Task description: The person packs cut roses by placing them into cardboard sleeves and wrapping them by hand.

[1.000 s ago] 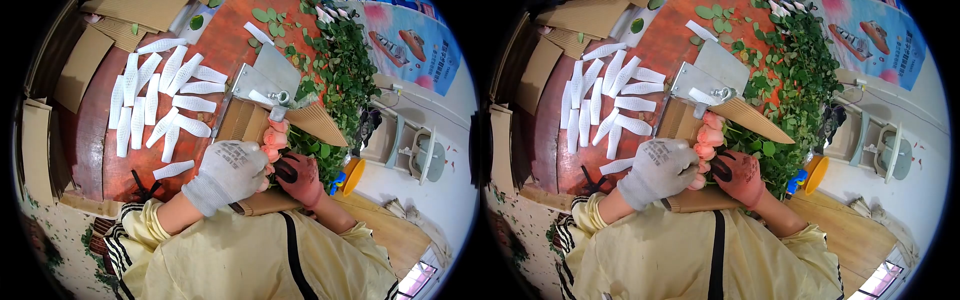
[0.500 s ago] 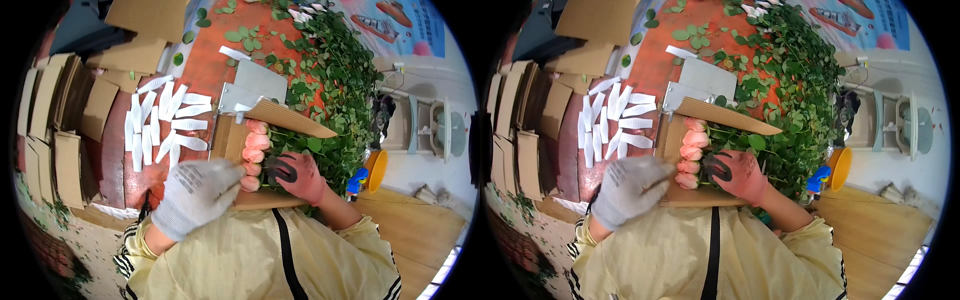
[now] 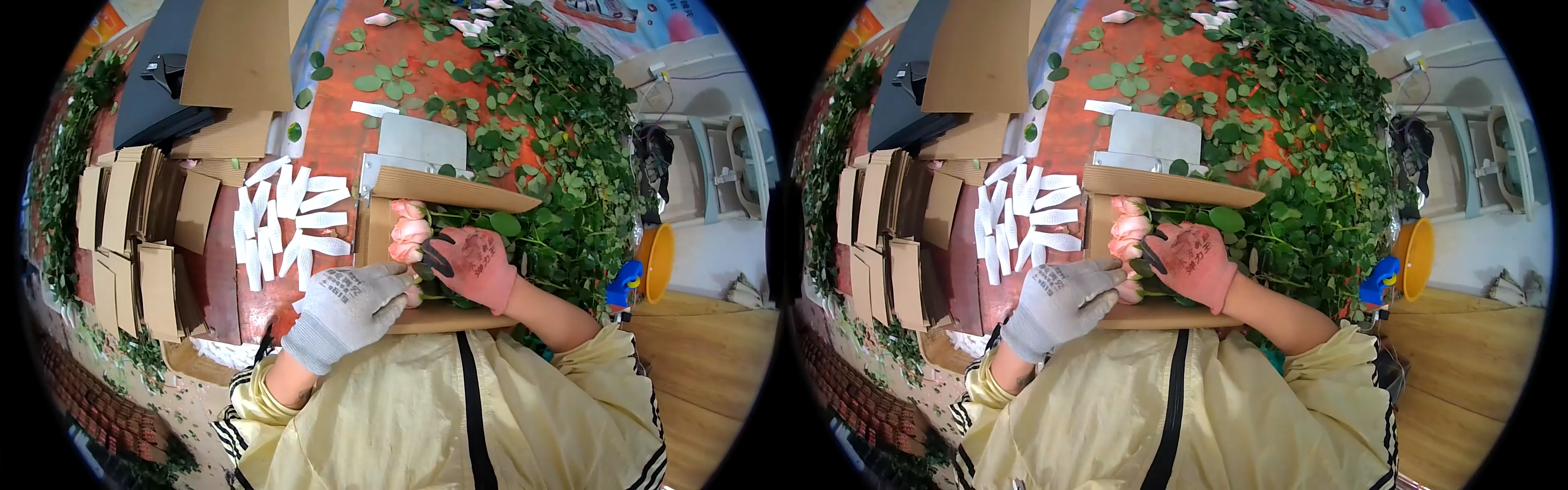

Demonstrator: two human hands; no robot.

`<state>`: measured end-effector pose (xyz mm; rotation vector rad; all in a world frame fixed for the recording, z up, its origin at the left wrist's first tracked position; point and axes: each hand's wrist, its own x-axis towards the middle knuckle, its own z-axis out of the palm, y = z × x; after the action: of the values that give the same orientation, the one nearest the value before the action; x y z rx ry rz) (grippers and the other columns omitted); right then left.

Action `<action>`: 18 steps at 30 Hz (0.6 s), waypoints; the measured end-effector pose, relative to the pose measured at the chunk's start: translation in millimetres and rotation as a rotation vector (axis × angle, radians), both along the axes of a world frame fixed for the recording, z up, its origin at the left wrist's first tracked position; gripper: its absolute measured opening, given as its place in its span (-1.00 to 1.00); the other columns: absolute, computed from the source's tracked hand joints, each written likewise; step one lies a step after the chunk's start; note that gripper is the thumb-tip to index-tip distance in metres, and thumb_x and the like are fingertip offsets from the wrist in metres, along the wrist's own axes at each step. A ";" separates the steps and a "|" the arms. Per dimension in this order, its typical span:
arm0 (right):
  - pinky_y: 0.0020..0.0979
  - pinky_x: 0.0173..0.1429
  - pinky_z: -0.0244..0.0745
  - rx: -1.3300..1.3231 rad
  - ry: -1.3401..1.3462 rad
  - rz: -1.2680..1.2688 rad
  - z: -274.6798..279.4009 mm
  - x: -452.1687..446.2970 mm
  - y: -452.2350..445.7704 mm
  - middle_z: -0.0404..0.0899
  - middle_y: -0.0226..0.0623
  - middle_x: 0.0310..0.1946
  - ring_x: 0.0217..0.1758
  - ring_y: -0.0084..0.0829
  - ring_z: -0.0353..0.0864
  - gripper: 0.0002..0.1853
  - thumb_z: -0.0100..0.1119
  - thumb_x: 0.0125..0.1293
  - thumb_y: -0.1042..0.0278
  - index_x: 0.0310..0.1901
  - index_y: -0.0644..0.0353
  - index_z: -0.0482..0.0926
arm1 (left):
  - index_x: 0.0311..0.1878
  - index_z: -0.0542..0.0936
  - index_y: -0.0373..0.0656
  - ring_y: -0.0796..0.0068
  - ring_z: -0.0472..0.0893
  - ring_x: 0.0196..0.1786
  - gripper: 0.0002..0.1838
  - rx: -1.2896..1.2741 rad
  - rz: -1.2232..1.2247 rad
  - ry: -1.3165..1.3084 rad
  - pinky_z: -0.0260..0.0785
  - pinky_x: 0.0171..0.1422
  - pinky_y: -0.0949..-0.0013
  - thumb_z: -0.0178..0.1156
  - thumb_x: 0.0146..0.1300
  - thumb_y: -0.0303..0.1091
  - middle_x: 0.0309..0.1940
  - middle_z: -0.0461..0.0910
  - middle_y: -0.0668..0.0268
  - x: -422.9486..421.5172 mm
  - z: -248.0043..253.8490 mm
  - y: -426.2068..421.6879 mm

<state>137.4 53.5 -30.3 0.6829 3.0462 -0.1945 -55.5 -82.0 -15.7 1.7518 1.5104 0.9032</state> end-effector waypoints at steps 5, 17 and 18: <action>-0.17 -0.09 0.43 -0.121 0.013 -0.009 0.8 11.2 3.5 0.56 -0.33 -0.18 -0.19 -0.19 0.57 -0.68 0.23 0.06 0.12 -0.12 -0.03 0.55 | -0.15 0.63 -0.16 0.21 0.62 -0.15 -0.74 0.084 0.094 0.037 0.46 -0.08 0.25 0.13 0.06 -0.49 -0.20 0.63 0.22 -24.5 -15.5 -2.3; -0.21 -0.09 0.41 -0.305 -0.434 -0.175 36.0 -4.3 -13.1 0.56 -0.25 -0.20 -0.17 -0.15 0.53 -0.64 0.36 -0.10 0.26 -0.19 0.04 0.58 | -0.16 0.61 -0.32 0.41 0.51 -0.47 -0.74 0.079 0.481 -0.357 0.31 -0.37 0.38 0.16 0.04 -0.52 -0.54 0.51 0.22 -44.1 -95.6 -30.1; -0.21 -0.08 0.39 -0.246 -0.416 -0.191 32.2 -3.3 -15.3 0.56 -0.23 -0.19 -0.16 -0.16 0.53 -0.62 0.38 -0.13 0.28 -0.19 0.07 0.59 | -0.16 0.61 -0.32 0.41 0.51 -0.47 -0.74 0.072 0.513 -0.410 0.31 -0.37 0.38 0.16 0.04 -0.52 -0.54 0.51 0.22 -43.5 -101.1 -32.2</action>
<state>134.1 38.2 1.9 0.8677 2.5107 -0.3702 -99.0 -114.2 -116.8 1.1314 1.6776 1.4821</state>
